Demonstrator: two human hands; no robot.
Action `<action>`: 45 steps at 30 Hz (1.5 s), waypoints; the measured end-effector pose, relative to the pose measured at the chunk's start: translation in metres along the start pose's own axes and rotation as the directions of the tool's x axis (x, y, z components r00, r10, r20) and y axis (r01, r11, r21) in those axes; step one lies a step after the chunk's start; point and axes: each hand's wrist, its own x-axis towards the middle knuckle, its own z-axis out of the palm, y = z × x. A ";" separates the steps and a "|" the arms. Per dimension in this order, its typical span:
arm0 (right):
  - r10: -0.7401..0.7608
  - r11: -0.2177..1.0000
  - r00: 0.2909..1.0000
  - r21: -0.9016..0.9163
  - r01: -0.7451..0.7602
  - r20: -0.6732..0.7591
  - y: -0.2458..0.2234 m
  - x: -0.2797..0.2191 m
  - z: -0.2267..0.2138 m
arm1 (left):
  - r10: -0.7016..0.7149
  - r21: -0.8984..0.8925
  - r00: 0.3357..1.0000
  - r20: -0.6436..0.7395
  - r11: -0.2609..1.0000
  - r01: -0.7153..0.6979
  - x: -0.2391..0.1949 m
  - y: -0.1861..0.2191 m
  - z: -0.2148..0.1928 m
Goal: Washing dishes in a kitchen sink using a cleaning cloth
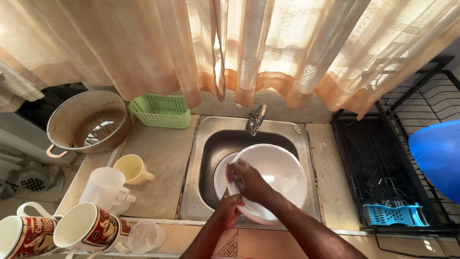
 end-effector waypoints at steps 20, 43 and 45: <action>0.667 0.597 0.744 -0.635 -0.490 0.053 -0.017 -0.070 -0.066 | 0.574 0.466 0.800 0.177 0.667 -0.581 -0.008 0.016 0.000; 0.478 0.827 0.660 0.044 -0.561 -0.579 0.058 -0.075 -0.104 | 0.070 0.231 0.978 -0.194 0.973 -0.024 -0.064 0.048 0.069; 0.344 0.897 0.707 -0.006 -0.441 -0.618 0.065 -0.081 -0.101 | 0.181 0.457 0.953 -0.243 0.888 -0.052 -0.079 0.055 0.081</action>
